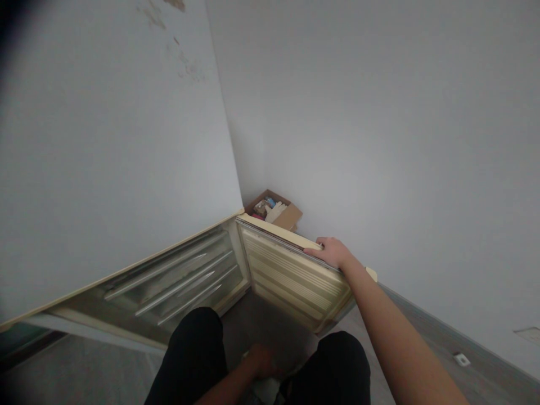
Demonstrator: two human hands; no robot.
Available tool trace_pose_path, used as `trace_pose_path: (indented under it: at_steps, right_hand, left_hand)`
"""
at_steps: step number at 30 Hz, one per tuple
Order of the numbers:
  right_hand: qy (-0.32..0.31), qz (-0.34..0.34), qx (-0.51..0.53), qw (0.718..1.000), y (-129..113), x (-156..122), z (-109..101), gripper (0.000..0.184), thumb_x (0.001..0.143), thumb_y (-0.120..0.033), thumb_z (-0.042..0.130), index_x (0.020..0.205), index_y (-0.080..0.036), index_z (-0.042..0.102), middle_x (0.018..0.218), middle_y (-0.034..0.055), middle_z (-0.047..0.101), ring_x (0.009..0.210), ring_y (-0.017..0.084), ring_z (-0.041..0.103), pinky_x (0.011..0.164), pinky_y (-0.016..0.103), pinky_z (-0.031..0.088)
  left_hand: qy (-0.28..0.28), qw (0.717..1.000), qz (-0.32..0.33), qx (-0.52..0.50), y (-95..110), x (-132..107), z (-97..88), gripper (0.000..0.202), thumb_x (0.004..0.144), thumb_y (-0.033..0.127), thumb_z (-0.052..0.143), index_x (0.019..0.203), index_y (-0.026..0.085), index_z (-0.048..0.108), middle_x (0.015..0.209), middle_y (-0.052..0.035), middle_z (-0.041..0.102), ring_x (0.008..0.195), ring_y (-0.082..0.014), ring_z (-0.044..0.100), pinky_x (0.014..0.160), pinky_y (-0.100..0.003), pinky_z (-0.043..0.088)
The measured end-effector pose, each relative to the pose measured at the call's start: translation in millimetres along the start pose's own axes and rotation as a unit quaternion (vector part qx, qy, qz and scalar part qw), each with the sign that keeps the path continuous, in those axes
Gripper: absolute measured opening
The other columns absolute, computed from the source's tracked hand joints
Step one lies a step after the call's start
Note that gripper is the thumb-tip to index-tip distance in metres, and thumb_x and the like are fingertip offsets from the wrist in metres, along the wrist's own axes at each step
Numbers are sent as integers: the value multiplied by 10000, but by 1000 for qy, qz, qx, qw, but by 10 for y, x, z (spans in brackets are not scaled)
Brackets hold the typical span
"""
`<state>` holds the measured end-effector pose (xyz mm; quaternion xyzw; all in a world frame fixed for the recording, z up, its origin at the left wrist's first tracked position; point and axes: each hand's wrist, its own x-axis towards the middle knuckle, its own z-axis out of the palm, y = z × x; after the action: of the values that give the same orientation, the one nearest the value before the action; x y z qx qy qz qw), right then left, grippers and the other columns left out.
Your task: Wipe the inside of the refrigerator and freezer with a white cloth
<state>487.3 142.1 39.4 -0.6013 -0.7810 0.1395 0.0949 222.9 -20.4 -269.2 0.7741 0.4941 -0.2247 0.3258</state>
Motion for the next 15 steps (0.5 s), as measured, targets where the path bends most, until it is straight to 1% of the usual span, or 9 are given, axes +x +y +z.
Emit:
trace_pose_path:
  at_steps: [5, 7, 9, 11, 15]
  right_hand:
    - [-1, 1, 1, 1000, 2, 2, 0, 630, 843, -804, 448, 837, -210, 660, 785, 67, 680, 725, 195, 586, 642, 274, 366]
    - [-1, 2, 2, 1000, 4, 4, 2, 626, 845, -799, 449, 837, -210, 661, 785, 67, 683, 719, 193, 587, 639, 273, 366]
    - [-1, -1, 1, 1000, 6, 4, 4, 630, 848, -800, 441, 840, -211, 664, 784, 68, 685, 714, 193, 587, 635, 273, 365]
    - [0, -4, 0, 1000, 3, 1, 4, 638, 849, -804, 433, 843, -210, 665, 787, 70, 686, 715, 193, 587, 636, 275, 366]
    - [-2, 0, -3, 1000, -14, -9, -6, 641, 849, -802, 434, 846, -206, 668, 793, 74, 690, 719, 195, 589, 640, 277, 371]
  left_hand:
    - [5, 1000, 1, 23, 7, -5, 2, 703, 798, 700, 523, 1251, 193, 702, 1263, -188, 685, 1193, -394, 633, 985, -514, 513]
    - [5, 1000, 5, 29, 9, -4, 2, 671, 810, 690, 513, 1234, 210, 714, 1256, -173, 692, 1192, -383, 636, 981, -497, 518]
    - [3, 999, 5, 35, 12, 1, 4, 646, 827, 674, 502, 1200, 201, 733, 1232, -180, 701, 1181, -385, 643, 974, -499, 520]
    - [1, 999, 4, 38, 12, 8, 7, 668, 819, 683, 509, 1193, 177, 734, 1221, -198, 702, 1168, -395, 647, 967, -510, 522]
    - [4, 999, 5, 35, 6, 20, 17, 726, 794, 721, 530, 1245, 178, 703, 1268, -192, 680, 1200, -387, 630, 997, -506, 506]
